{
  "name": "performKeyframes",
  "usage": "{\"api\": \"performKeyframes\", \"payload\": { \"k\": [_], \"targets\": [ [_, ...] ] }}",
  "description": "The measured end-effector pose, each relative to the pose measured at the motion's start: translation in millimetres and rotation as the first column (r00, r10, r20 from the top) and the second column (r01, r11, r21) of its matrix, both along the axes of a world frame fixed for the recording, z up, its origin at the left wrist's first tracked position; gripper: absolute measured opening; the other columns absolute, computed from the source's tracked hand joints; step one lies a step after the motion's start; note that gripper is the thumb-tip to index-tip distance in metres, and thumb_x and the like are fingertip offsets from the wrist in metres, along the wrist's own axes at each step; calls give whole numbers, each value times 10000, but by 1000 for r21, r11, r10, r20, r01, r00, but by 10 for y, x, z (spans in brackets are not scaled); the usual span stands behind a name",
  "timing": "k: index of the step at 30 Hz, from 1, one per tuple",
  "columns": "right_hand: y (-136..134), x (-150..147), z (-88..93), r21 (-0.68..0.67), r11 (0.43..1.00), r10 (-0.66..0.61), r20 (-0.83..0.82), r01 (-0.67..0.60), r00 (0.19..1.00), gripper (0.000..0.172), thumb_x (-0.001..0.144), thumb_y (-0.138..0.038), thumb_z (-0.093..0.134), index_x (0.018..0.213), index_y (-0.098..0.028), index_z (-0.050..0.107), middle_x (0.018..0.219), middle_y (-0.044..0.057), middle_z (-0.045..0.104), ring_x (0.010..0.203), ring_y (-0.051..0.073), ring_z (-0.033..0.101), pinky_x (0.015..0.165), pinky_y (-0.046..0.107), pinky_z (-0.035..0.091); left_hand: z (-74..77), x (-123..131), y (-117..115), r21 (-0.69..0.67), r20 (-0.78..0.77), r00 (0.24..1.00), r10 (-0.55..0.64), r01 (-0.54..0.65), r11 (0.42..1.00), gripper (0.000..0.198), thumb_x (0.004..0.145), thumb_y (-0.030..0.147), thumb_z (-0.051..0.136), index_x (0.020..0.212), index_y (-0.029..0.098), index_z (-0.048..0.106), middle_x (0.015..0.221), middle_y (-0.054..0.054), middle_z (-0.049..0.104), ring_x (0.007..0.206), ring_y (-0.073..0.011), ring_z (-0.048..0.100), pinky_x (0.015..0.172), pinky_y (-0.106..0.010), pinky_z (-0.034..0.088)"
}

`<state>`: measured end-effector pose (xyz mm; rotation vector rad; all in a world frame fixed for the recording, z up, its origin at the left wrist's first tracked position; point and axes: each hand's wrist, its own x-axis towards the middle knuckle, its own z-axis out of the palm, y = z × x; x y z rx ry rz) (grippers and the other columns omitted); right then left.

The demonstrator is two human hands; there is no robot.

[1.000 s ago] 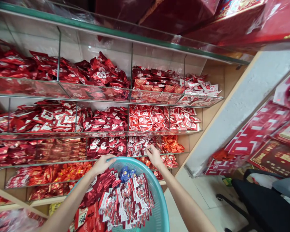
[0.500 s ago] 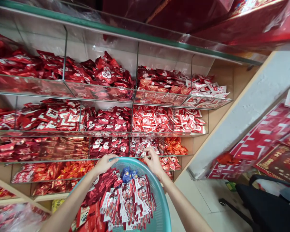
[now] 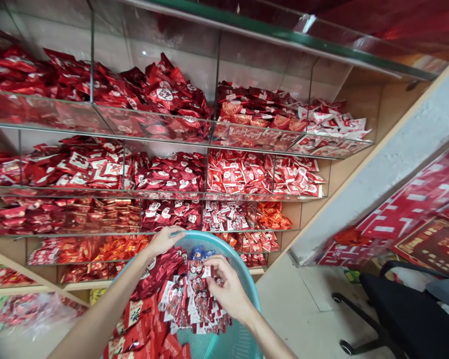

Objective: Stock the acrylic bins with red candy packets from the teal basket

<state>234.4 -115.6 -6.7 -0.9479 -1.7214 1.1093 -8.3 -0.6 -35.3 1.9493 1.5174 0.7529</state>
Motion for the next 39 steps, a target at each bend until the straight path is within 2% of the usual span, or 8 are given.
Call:
{"api": "performKeyframes", "payload": {
  "k": [4,9,14,16,19,26,34,39],
  "targets": [
    [-111,-47,-60,15,1000,9,67,-10,998,229,746,-196,549,969,-242,565,1027,41,526,990,178,486,896,334,376,12,0,-4,-2,-3,1000,-1,1,1000,392,757,506,433,944,242,654,1026,5,656,925,-174,584,827,-230,410],
    [-177,-89,-127,-46,996,-81,-17,80,997,193,758,-278,582,948,-256,610,1044,49,529,992,192,488,868,328,394,30,7,-18,-24,3,1000,22,-22,999,386,749,503,446,946,245,654,1046,-2,649,944,-180,578,829,-238,410],
    [-202,-72,-137,-377,913,-301,-355,159,885,248,715,-299,645,955,-242,613,910,25,558,768,140,518,711,277,441,8,0,-11,-11,-23,1000,19,-20,1000,391,754,510,434,949,251,653,1052,5,646,939,-179,581,808,-235,416],
    [-217,-54,-132,-538,842,-379,-543,37,750,253,739,-313,622,985,-259,597,793,-1,553,652,104,493,636,250,438,0,-4,-9,-5,-29,999,19,-19,1000,393,755,514,432,950,254,652,1052,10,645,940,-179,582,805,-236,417],
    [-263,-56,-142,-632,742,-429,-704,-224,566,143,765,-334,591,885,-261,619,666,-17,527,549,86,448,523,217,401,3,-4,-10,-2,-33,999,17,-17,1000,384,762,506,426,951,258,650,1047,17,645,937,-175,583,804,-237,417],
    [-520,-345,-187,-597,565,-443,-802,-570,401,125,744,-345,590,788,-234,627,837,6,605,536,80,421,500,214,356,26,7,-7,4,-33,999,10,-10,1000,374,768,487,421,942,249,652,1022,15,651,915,-175,586,801,-244,418],
    [-647,-528,-103,-626,341,-489,-756,-702,436,192,661,-242,604,848,-218,637,865,-7,633,572,73,489,522,196,373,11,-4,-4,32,-29,999,-17,18,999,381,778,491,407,939,249,653,1032,11,644,923,-169,582,812,-237,416],
    [-699,-481,-1,-744,371,-497,-665,-556,558,400,589,-69,633,967,-200,622,880,-2,656,583,56,550,541,166,403,12,-17,-6,23,-32,999,-12,13,1000,385,775,503,407,939,255,653,1038,15,648,930,-175,585,820,-243,415]
  ]
}}
